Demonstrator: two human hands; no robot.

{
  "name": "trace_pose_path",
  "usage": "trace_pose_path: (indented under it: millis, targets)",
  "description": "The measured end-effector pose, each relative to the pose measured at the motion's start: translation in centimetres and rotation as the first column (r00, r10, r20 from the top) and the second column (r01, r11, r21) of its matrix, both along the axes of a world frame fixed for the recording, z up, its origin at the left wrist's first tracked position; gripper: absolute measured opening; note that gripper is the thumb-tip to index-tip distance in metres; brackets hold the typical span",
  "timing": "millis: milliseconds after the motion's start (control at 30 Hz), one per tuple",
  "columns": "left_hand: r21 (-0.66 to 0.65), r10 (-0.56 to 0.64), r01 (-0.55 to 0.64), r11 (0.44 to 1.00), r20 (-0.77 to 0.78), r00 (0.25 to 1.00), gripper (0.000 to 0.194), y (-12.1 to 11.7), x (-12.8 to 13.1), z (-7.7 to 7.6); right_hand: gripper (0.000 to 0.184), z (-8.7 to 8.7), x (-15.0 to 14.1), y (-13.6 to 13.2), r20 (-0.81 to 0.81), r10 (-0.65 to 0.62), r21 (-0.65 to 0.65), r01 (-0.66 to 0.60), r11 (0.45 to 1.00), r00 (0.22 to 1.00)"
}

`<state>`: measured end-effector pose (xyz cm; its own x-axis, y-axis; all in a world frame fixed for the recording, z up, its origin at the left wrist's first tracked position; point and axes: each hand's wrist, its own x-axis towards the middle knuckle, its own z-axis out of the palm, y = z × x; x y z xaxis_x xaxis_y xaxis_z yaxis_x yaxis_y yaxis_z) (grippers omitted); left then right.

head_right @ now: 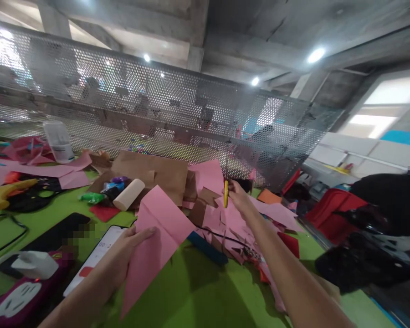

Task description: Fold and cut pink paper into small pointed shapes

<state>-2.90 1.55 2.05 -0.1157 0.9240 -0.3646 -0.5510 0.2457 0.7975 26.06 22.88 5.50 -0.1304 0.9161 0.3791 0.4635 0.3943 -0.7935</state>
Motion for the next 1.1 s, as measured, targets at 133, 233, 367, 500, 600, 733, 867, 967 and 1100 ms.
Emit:
trace_pose_path:
  millis: [133, 233, 367, 500, 600, 733, 867, 967, 1100]
  targets:
    - [-0.040, -0.022, 0.022, 0.999, 0.001, 1.000, 0.015, 0.0, 0.1, 0.0, 0.031, 1.3, -1.1, -1.4, -0.268, 0.069, -0.084, -0.094, 0.992, 0.961]
    - [-0.049, -0.021, 0.021, 0.999, 0.003, 1.000, 0.010, -0.2, 0.2, 0.1, 0.029, 2.4, -1.9, -3.6, -0.392, 0.107, -0.138, -0.173, 0.975, 0.914]
    - [-0.036, -0.023, 0.024, 0.999, 0.029, 0.999, 0.016, -0.5, 0.2, 0.2, 0.029, 2.1, -3.3, -8.7, -0.479, 0.144, -0.207, -0.271, 0.940, 0.866]
    - [-0.032, -0.051, 0.053, 0.998, 0.059, 0.997, 0.027, -0.6, 0.3, -0.1, 0.036, 0.3, -4.8, -14.8, -0.526, 0.163, -0.268, -0.344, 0.900, 0.835]
    - [-0.010, -0.076, 0.078, 0.997, 0.100, 0.992, 0.028, -0.5, 0.4, -0.5, 0.048, -0.5, -6.3, -18.0, -0.621, 0.169, -0.323, -0.447, 0.834, 0.765]
    - [0.027, -0.117, 0.115, 0.993, 0.095, 0.989, 0.029, -0.6, 0.7, -0.5, 0.057, -0.8, -7.9, -19.7, -0.571, 0.109, -0.361, -0.368, 0.857, 0.814]
    - [0.069, -0.216, 0.210, 0.975, 0.089, 0.972, 0.032, -1.0, 0.9, -0.4, 0.057, -1.3, -8.5, -19.9, -0.531, 0.010, -0.379, -0.247, 0.892, 0.847]
    - [0.092, -0.277, 0.271, 0.958, 0.059, 0.959, 0.033, -1.2, 0.9, -0.6, 0.055, -1.5, -8.4, -20.0, -0.590, -0.024, -0.376, -0.249, 0.893, 0.807]
    - [0.080, -0.278, 0.274, 0.958, 0.047, 0.959, 0.034, -1.3, 1.1, -0.7, 0.055, -2.0, -8.1, -20.0, -0.620, -0.049, -0.405, -0.266, 0.875, 0.783]
